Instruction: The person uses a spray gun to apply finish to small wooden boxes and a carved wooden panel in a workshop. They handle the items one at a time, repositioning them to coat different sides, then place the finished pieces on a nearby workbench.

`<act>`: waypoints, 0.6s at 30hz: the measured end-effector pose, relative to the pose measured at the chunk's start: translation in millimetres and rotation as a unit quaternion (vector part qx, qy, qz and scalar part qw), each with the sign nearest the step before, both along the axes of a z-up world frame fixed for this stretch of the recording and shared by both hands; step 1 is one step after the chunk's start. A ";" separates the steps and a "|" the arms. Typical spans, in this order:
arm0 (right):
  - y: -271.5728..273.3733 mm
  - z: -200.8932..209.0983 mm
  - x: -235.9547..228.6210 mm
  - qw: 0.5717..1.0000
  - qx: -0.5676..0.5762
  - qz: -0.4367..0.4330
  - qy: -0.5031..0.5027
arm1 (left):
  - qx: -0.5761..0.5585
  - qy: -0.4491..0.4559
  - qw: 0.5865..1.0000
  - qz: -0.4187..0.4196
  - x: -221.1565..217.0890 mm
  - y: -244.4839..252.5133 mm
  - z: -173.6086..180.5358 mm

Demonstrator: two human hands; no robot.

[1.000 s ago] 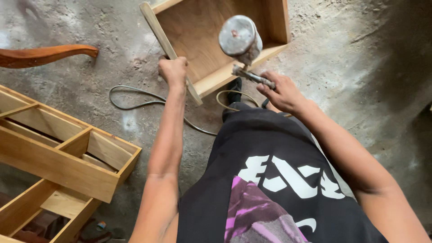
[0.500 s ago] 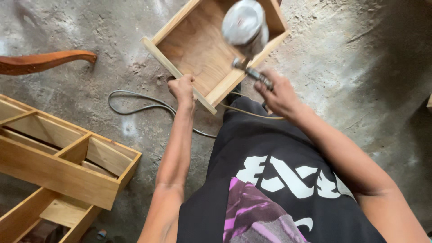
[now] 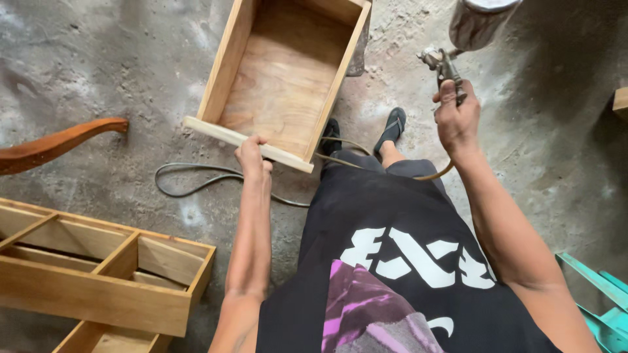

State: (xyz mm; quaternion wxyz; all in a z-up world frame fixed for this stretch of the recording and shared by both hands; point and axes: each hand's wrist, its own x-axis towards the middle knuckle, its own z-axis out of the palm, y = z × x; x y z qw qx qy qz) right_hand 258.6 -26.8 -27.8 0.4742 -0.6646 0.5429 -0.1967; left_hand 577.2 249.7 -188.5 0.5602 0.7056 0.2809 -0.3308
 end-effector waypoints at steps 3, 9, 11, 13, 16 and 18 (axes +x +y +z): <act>-10.8 4.3 -3.9 0.998 0.043 -0.001 -0.053 | -0.071 -0.053 0.996 -0.013 -0.6 23.8 -10.1; -44.2 13.1 24.7 0.994 0.085 0.027 -0.065 | -0.111 -0.211 0.967 -0.090 16.6 52.7 18.5; -52.3 20.8 34.3 0.993 0.091 0.033 -0.071 | -0.081 -0.300 0.933 -0.181 22.5 58.1 41.9; -55.8 29.7 40.6 0.992 0.077 0.057 -0.081 | -0.060 -0.355 0.903 -0.236 22.8 58.4 63.8; -53.6 41.5 49.6 0.991 0.081 0.098 -0.052 | 0.055 -0.485 0.805 -0.337 17.1 53.0 91.7; -45.4 46.2 54.1 0.986 0.098 0.133 -0.034 | 0.111 -0.553 0.731 -0.384 12.3 46.4 102.2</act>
